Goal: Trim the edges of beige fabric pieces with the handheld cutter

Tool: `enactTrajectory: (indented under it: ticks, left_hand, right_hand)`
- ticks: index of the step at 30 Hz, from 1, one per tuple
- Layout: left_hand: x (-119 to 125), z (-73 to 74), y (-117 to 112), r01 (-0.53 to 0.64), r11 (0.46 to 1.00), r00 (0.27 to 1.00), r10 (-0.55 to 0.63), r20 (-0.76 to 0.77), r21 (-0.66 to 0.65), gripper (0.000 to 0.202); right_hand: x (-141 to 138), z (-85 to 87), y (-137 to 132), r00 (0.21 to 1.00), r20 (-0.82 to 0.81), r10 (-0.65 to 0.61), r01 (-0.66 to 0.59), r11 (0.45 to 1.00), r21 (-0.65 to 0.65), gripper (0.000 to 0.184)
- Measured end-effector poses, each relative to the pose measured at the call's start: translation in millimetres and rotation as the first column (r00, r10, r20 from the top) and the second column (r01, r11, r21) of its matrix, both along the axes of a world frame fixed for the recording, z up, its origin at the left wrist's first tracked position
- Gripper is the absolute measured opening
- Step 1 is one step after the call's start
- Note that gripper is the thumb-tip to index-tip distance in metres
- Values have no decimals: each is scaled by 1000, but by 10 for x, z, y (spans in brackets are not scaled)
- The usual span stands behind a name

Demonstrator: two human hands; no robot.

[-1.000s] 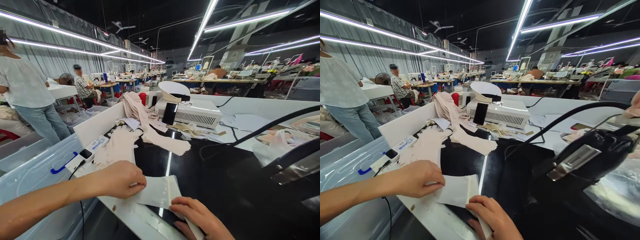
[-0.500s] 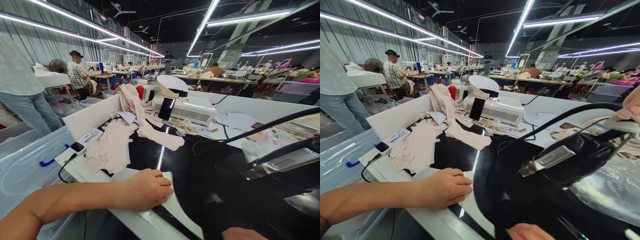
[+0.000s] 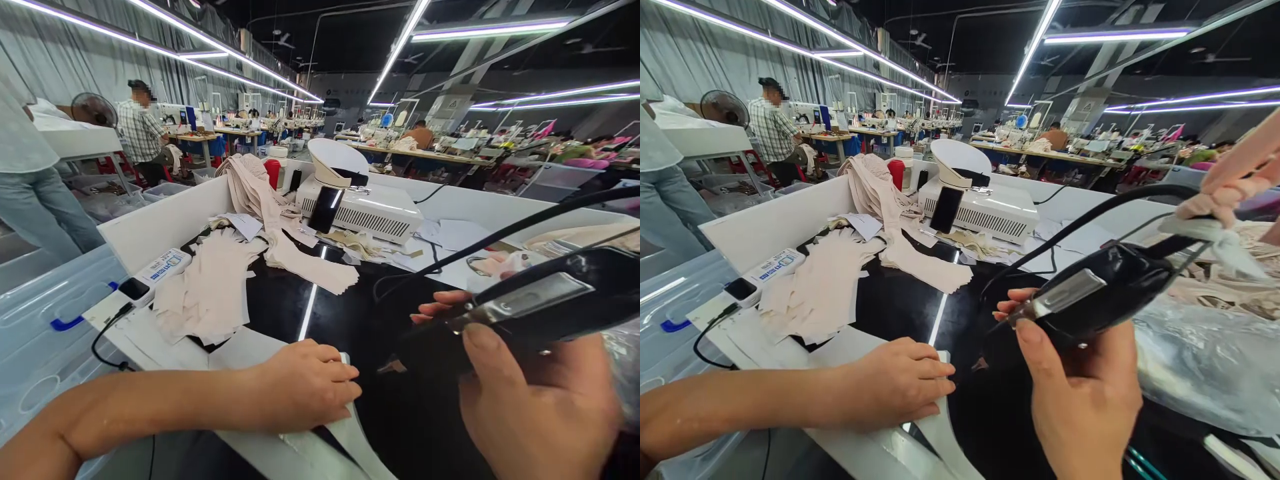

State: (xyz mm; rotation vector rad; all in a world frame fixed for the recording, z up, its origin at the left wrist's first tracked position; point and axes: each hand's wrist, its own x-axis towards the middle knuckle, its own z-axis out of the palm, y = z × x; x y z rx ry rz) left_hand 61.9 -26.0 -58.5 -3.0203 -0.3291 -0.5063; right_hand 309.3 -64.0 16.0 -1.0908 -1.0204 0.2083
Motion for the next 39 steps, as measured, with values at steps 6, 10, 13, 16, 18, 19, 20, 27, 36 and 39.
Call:
enactTrajectory:
  ticks: [6, 10, 13, 16, 18, 19, 20, 27, 36, 39]
  left_hand:
    - [28, -51, -59, -43, 996, 999, 41, 27, 72, 30]
    - [8, -75, -135, -86, 990, 995, 80, 58, 111, 29]
    - [-7, -85, -182, -107, 986, 992, 97, 77, 130, 32]
    - [-19, -100, -208, -116, 981, 988, 99, 115, 153, 34]
    - [-25, -118, -214, -116, 978, 986, 92, 142, 171, 33]
    - [-27, -129, -214, -117, 977, 983, 89, 158, 180, 33]
    - [-29, -139, -214, -119, 975, 981, 85, 177, 189, 33]
    - [-45, -132, -217, -139, 971, 960, 84, 268, 194, 35]
    - [-64, -174, -201, -128, 976, 960, 77, 268, 179, 33]
    - [-73, -190, -201, -123, 978, 967, 80, 242, 167, 32]
  right_hand:
    - [-329, 157, 219, 991, -122, 52, -35, 990, 134, 69]
    - [-409, 17, 342, 985, -130, 116, -96, 984, 151, 70]
    - [-434, -83, 403, 969, -174, 175, -145, 975, 171, 66]
    - [-439, -141, 431, 959, -181, 216, -182, 965, 188, 66]
    - [-444, -156, 434, 955, -178, 238, -203, 960, 195, 64]
    - [-449, -157, 434, 952, -178, 248, -212, 957, 197, 62]
    - [-455, -155, 433, 949, -180, 257, -221, 955, 199, 60]
    - [-507, -98, 422, 921, -232, 313, -264, 939, 218, 59]
    - [-539, -103, 388, 903, -238, 358, -306, 924, 230, 54]
    - [-537, -120, 398, 909, -232, 347, -298, 928, 223, 55]
